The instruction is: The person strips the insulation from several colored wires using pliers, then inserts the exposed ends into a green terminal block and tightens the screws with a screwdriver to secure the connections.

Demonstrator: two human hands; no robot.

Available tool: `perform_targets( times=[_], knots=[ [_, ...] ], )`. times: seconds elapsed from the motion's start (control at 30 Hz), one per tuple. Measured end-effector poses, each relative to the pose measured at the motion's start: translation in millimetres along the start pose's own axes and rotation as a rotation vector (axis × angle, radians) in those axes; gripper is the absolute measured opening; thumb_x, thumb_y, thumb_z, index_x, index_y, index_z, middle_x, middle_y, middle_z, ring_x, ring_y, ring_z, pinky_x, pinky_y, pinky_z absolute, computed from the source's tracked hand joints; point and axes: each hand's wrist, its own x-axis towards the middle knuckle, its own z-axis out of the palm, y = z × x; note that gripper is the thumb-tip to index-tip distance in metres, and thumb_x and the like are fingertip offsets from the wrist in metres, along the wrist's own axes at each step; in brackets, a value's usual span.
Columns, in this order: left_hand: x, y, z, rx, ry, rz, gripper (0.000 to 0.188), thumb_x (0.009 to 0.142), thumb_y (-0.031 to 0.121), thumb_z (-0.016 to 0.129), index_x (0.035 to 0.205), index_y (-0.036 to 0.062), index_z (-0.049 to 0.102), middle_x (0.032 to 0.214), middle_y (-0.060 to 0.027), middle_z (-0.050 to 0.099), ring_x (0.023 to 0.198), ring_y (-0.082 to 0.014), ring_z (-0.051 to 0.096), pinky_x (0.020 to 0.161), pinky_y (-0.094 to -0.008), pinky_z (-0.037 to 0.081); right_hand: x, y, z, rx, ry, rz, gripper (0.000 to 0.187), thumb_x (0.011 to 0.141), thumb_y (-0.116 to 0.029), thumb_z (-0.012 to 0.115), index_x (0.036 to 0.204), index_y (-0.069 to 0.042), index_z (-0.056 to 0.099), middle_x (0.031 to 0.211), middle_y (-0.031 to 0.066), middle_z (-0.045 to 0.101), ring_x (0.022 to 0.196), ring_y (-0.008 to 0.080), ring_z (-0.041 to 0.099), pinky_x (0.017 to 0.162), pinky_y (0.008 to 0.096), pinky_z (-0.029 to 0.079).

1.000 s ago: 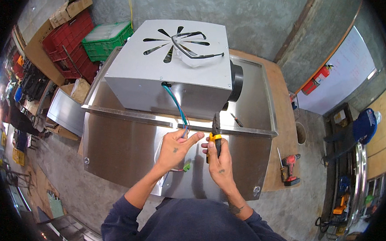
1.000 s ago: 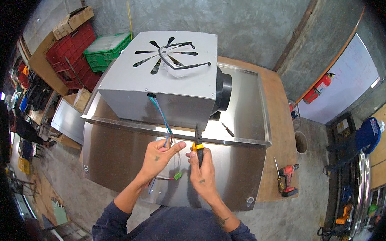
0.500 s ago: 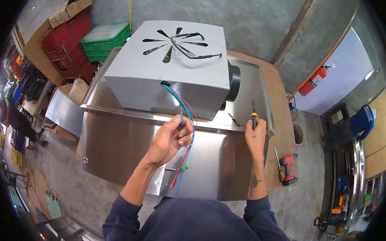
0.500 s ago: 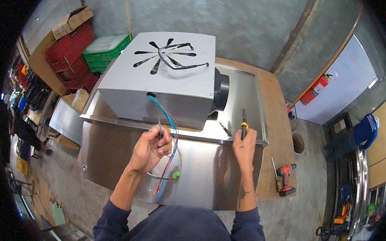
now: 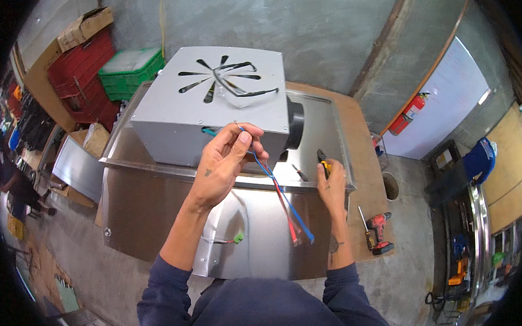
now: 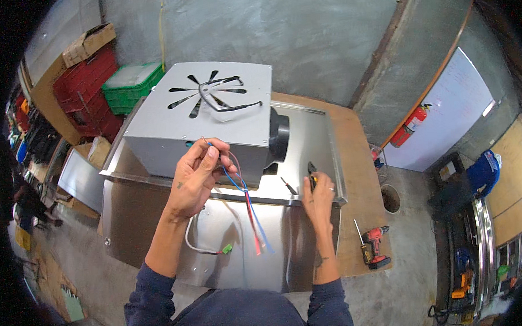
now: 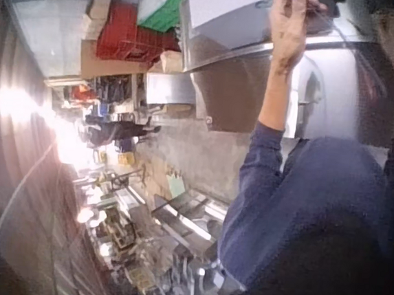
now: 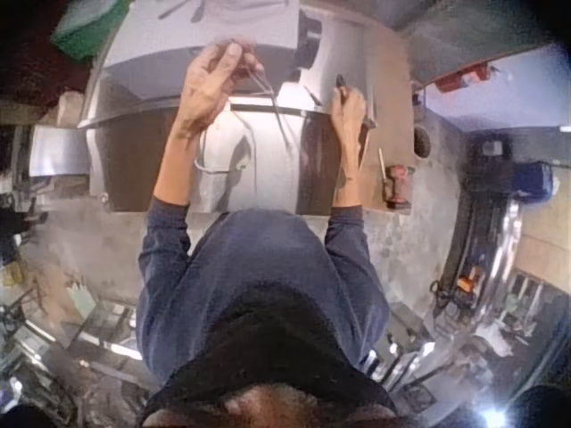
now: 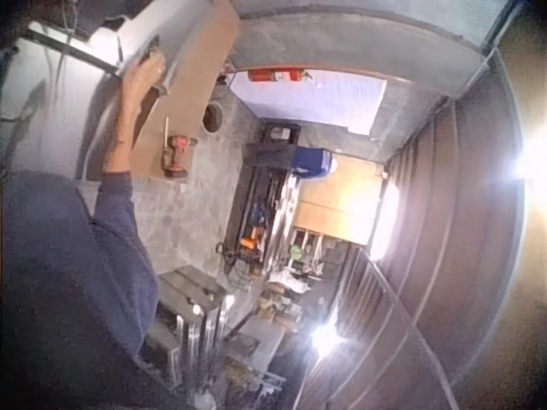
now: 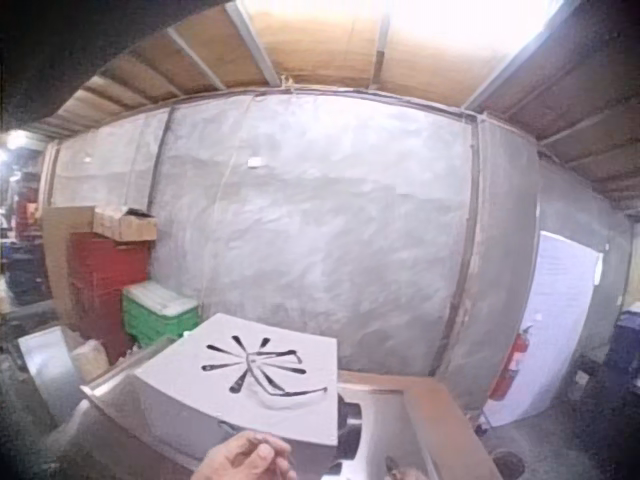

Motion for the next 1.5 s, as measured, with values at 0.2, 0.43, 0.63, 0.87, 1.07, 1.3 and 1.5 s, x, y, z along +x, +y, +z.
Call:
perform_targets(
  times=[0.2,0.43,0.63,0.87,1.07,1.3,1.5],
  knots=[
    [34,-9,22,0.113,0.068,0.003,0.039,0.118,0.035,0.062,0.136,0.0020,0.069,0.111,-0.0081,0.073,0.102,-0.0168,0.074,0.093,-0.0327,0.062,-9,-106,-82,1.063,-0.261,0.281,0.034,0.114,-0.016,0.066,0.142,0.000,0.059,0.123,0.0121,0.070,0.110,0.0178,0.070,0.093,0.0333,0.059],
    [44,-17,34,0.124,0.077,-0.015,0.039,0.117,0.036,0.062,0.137,0.0033,0.069,0.108,-0.0074,0.073,0.100,-0.0152,0.074,0.089,-0.0313,0.063,-23,-100,-98,1.394,-0.184,0.145,0.041,0.109,-0.010,0.072,0.146,0.001,0.058,0.121,0.0149,0.070,0.101,0.0212,0.073,0.085,0.0337,0.061],
    [33,-17,28,0.114,0.078,-0.032,0.039,0.118,0.034,0.060,0.139,0.0016,0.067,0.105,-0.0060,0.071,0.098,-0.0156,0.073,0.088,-0.0322,0.062,-25,-114,-106,1.352,-0.155,0.067,0.026,0.103,-0.010,0.081,0.126,-0.001,0.073,0.122,0.0128,0.070,0.103,0.0200,0.071,0.091,0.0356,0.060],
    [8,-7,18,0.066,0.017,-0.115,0.042,0.118,0.029,0.062,0.147,-0.0013,0.064,0.100,-0.0025,0.065,0.088,-0.0122,0.068,0.081,-0.0287,0.057,-20,-128,-99,1.358,-0.230,-0.065,0.014,0.107,-0.013,0.077,0.114,-0.002,0.072,0.117,0.0172,0.078,0.108,0.0245,0.074,0.102,0.0427,0.060],
    [-27,9,22,0.236,0.088,-0.174,0.038,0.113,0.023,0.071,0.142,-0.0009,0.069,0.103,-0.0038,0.073,0.095,-0.0083,0.070,0.081,-0.0238,0.055,-20,-180,-89,1.371,-0.266,0.058,0.011,0.114,-0.009,0.064,0.122,-0.001,0.061,0.103,0.0159,0.077,0.099,0.0217,0.077,0.093,0.0376,0.062],
    [-57,-4,15,0.336,0.222,-0.155,0.028,0.109,0.020,0.078,0.127,-0.0013,0.076,0.105,-0.0027,0.078,0.091,-0.0057,0.066,0.080,-0.0233,0.053,-39,-213,-62,1.089,-0.254,0.128,0.014,0.111,-0.011,0.071,0.121,-0.001,0.068,0.095,0.0032,0.071,0.084,0.0076,0.068,0.076,0.0260,0.059],
    [-66,-6,11,0.330,0.250,-0.180,0.027,0.107,0.017,0.079,0.125,-0.0034,0.077,0.107,-0.0049,0.079,0.095,-0.0073,0.069,0.085,-0.0250,0.056,-48,-217,-52,1.045,-0.269,0.142,0.013,0.110,-0.013,0.073,0.113,-0.002,0.066,0.091,-0.0004,0.069,0.077,0.0041,0.064,0.068,0.0228,0.052]
  ],
)
